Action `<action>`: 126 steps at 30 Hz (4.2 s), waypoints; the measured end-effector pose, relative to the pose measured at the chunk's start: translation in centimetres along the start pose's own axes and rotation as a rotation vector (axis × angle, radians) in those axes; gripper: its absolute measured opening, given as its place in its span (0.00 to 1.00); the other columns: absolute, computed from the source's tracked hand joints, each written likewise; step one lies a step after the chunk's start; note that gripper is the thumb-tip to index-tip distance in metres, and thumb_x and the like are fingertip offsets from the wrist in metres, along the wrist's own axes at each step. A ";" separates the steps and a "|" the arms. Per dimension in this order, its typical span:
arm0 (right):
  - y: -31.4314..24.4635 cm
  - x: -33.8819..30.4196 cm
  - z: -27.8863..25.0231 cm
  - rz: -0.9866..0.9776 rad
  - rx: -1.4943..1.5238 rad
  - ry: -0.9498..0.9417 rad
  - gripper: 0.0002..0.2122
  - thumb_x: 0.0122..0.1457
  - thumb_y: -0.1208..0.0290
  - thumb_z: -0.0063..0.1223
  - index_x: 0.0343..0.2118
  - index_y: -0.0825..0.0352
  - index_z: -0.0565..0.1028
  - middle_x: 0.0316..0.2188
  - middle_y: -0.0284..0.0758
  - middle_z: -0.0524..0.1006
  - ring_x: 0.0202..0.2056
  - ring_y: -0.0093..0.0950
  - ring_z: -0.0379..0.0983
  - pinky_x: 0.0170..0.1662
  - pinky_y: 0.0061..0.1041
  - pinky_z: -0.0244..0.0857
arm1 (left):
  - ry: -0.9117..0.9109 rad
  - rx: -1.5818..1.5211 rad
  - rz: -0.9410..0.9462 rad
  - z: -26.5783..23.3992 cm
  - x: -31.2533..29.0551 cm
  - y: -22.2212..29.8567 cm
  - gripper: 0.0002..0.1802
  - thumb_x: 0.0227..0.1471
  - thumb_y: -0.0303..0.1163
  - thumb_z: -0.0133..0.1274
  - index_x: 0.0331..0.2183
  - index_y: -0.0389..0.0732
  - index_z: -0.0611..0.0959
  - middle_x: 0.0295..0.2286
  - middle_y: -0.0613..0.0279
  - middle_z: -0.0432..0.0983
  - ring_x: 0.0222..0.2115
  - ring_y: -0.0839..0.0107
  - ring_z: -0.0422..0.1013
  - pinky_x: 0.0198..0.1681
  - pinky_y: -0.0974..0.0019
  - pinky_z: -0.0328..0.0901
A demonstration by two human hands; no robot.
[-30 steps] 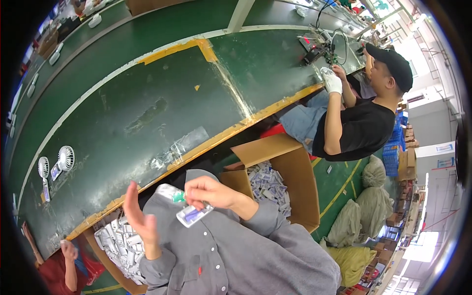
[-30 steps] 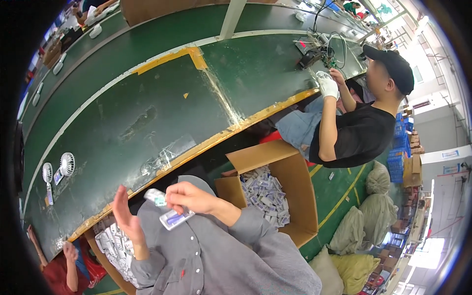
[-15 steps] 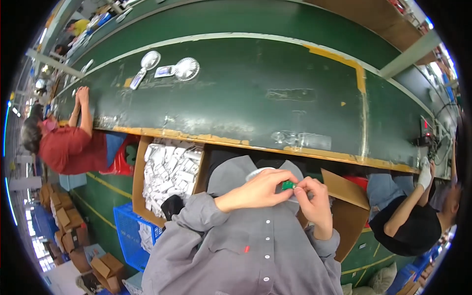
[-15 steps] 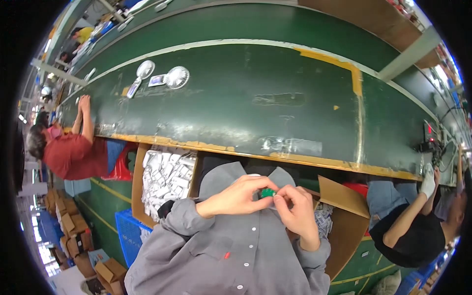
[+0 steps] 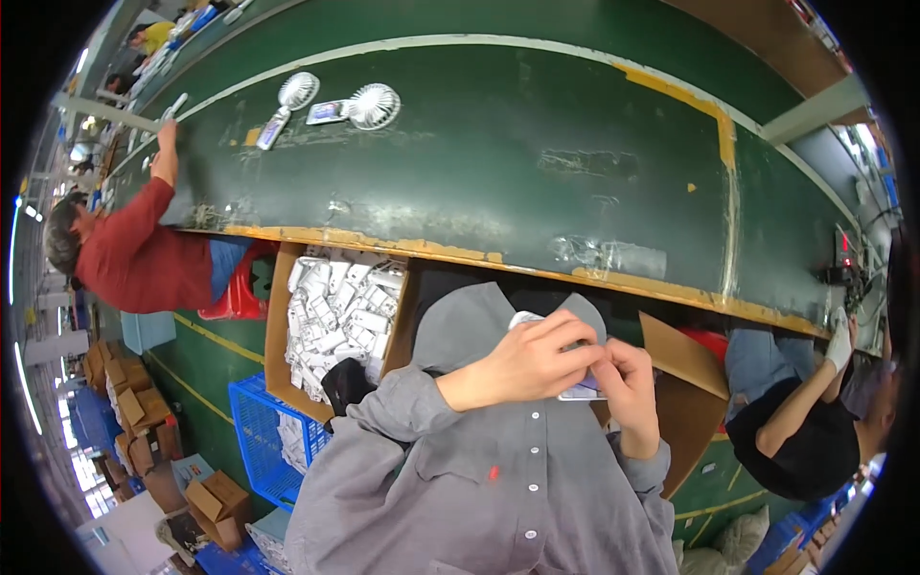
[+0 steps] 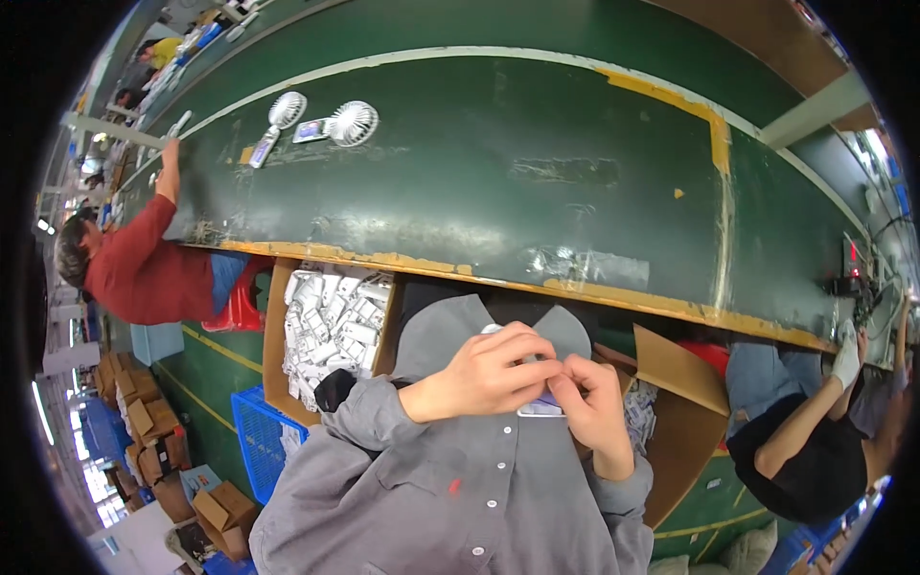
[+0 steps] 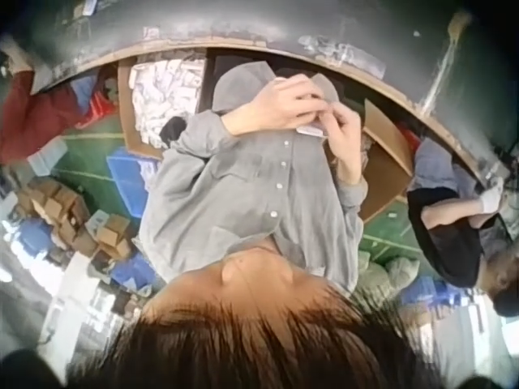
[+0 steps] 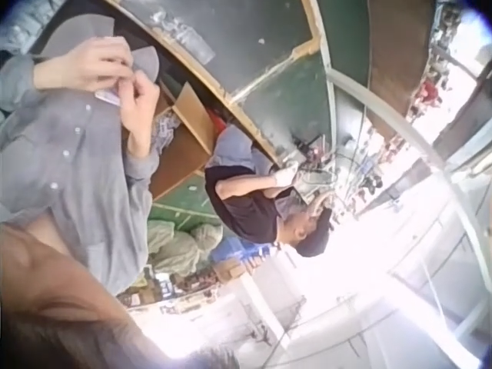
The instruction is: The person assembles handheld fans by hand, connecting the fan heads, circuit boards, and batteries into the handle casings and placing the assembled fans onto the conveyor belt.
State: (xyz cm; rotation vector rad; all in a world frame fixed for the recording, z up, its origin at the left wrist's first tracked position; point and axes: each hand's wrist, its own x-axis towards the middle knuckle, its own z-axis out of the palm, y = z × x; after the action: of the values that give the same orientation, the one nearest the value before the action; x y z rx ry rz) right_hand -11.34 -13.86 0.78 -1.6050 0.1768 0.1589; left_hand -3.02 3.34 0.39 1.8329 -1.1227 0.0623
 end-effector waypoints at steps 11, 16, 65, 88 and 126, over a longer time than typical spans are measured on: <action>0.8 -3.1 -2.3 0.110 0.489 -0.205 0.11 0.56 0.72 0.51 0.17 0.68 0.69 0.12 0.26 0.66 0.14 0.12 0.57 0.18 0.17 0.47 | 0.041 -0.432 -0.028 2.0 0.5 1.7 0.11 0.34 0.20 0.62 0.27 0.36 0.84 0.27 0.61 0.79 0.27 0.66 0.76 0.29 0.67 0.72; -0.7 -5.2 -2.5 -0.189 -0.256 0.030 0.06 0.46 0.79 0.56 0.17 0.69 0.71 0.12 0.32 0.69 0.17 0.29 0.64 0.23 0.28 0.57 | 0.034 -0.132 0.109 3.1 0.2 2.4 0.10 0.34 0.24 0.62 0.27 0.40 0.82 0.26 0.66 0.78 0.29 0.69 0.76 0.28 0.66 0.72; 6.0 8.4 -25.4 -0.304 -1.149 0.867 0.08 0.63 0.69 0.45 0.34 0.69 0.71 0.29 0.42 0.70 0.30 0.38 0.67 0.36 0.31 0.63 | 0.238 1.053 -1.134 -38.4 -8.1 -36.0 0.54 0.48 0.72 0.41 0.60 0.36 0.61 0.60 0.44 0.55 0.62 0.50 0.52 0.63 0.55 0.47; 3.6 10.8 -3.8 -0.366 -0.894 0.577 0.18 0.55 0.78 0.50 0.50 0.72 0.67 0.54 0.46 0.64 0.56 0.43 0.60 0.60 0.39 0.51 | 0.407 1.078 -1.184 -34.5 -4.6 -34.1 0.57 0.44 0.76 0.42 0.62 0.43 0.59 0.62 0.42 0.48 0.65 0.48 0.41 0.64 0.41 0.33; 5.9 6.9 2.6 -0.360 -0.034 0.527 0.17 0.65 0.72 0.40 0.55 0.73 0.64 0.52 0.43 0.68 0.54 0.34 0.65 0.58 0.30 0.58 | 0.634 -1.059 -0.281 -0.2 6.5 -6.7 0.18 0.64 0.41 0.41 0.48 0.38 0.70 0.36 0.67 0.73 0.33 0.80 0.70 0.36 0.75 0.66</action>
State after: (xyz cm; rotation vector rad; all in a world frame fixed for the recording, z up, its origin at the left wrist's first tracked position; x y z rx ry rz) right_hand -5.84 -11.58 -6.49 -1.6576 0.2867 -0.5461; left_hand 5.55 0.06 -0.99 0.8749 -0.2975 -0.0978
